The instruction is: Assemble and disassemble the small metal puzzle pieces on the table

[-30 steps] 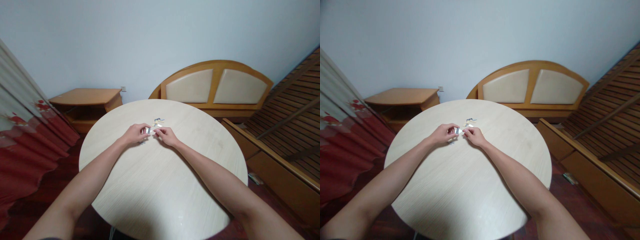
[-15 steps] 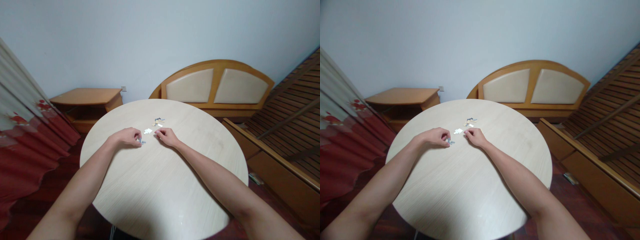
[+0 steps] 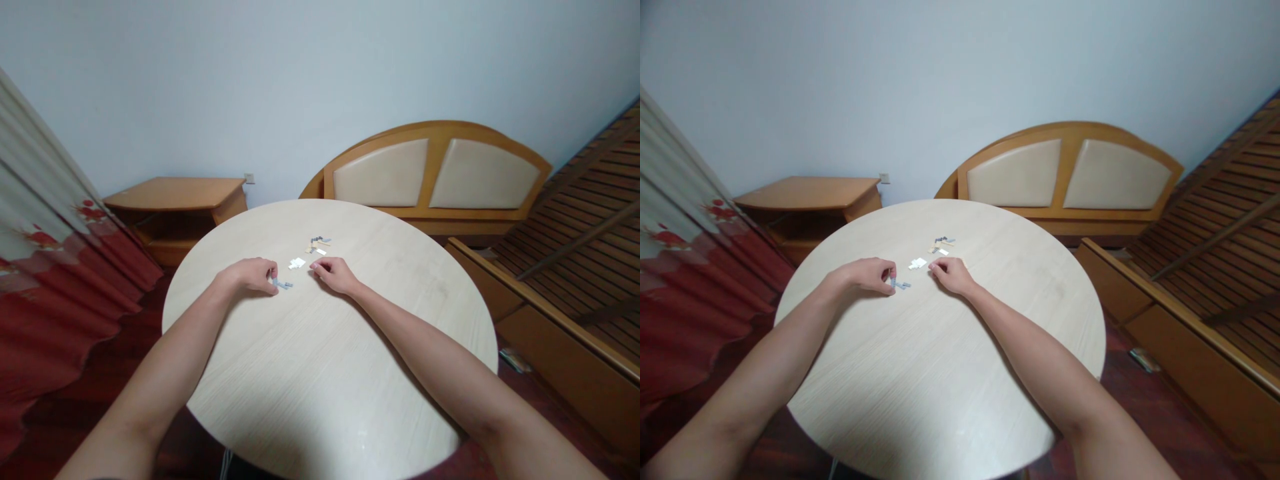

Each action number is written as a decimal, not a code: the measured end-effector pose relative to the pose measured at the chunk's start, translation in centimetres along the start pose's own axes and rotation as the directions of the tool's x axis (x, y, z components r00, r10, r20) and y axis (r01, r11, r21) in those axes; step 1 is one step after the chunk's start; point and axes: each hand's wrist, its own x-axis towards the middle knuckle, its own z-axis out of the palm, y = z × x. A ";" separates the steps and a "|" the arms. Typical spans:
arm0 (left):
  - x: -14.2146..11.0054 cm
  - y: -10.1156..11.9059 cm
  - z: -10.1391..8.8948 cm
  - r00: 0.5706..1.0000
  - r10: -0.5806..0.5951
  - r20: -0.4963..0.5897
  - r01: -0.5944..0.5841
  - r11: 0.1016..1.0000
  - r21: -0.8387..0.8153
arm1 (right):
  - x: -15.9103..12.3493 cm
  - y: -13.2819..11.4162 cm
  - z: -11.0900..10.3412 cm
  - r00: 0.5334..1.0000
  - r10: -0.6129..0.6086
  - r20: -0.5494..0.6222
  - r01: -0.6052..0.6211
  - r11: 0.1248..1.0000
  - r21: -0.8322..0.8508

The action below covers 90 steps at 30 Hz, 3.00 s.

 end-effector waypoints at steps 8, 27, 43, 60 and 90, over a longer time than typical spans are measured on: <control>0.1 0.2 0.1 0.998 0.055 0.032 -0.053 0.997 -0.063 | -0.1 -0.2 -0.1 1.000 -0.009 0.014 0.010 1.000 -0.029; 1.6 0.9 1.4 0.964 -0.037 -0.263 -0.001 0.990 -0.143 | 0.4 0.8 -2.4 0.993 0.048 0.109 0.037 0.747 -0.663; 1.8 3.1 2.1 0.904 -0.076 -0.421 -0.008 0.981 -0.195 | 0.5 0.8 -2.5 0.996 0.085 0.035 -0.039 0.736 -0.676; 2.3 3.4 3.1 0.898 -0.026 -0.440 -0.076 0.974 -0.212 | 0.6 0.9 -1.8 0.961 -0.277 -0.011 0.236 0.839 -0.491; 2.7 4.5 3.9 0.869 0.202 -0.452 -0.272 0.957 -0.096 | -0.3 -1.4 -0.6 0.982 -0.188 0.029 0.176 0.837 -0.518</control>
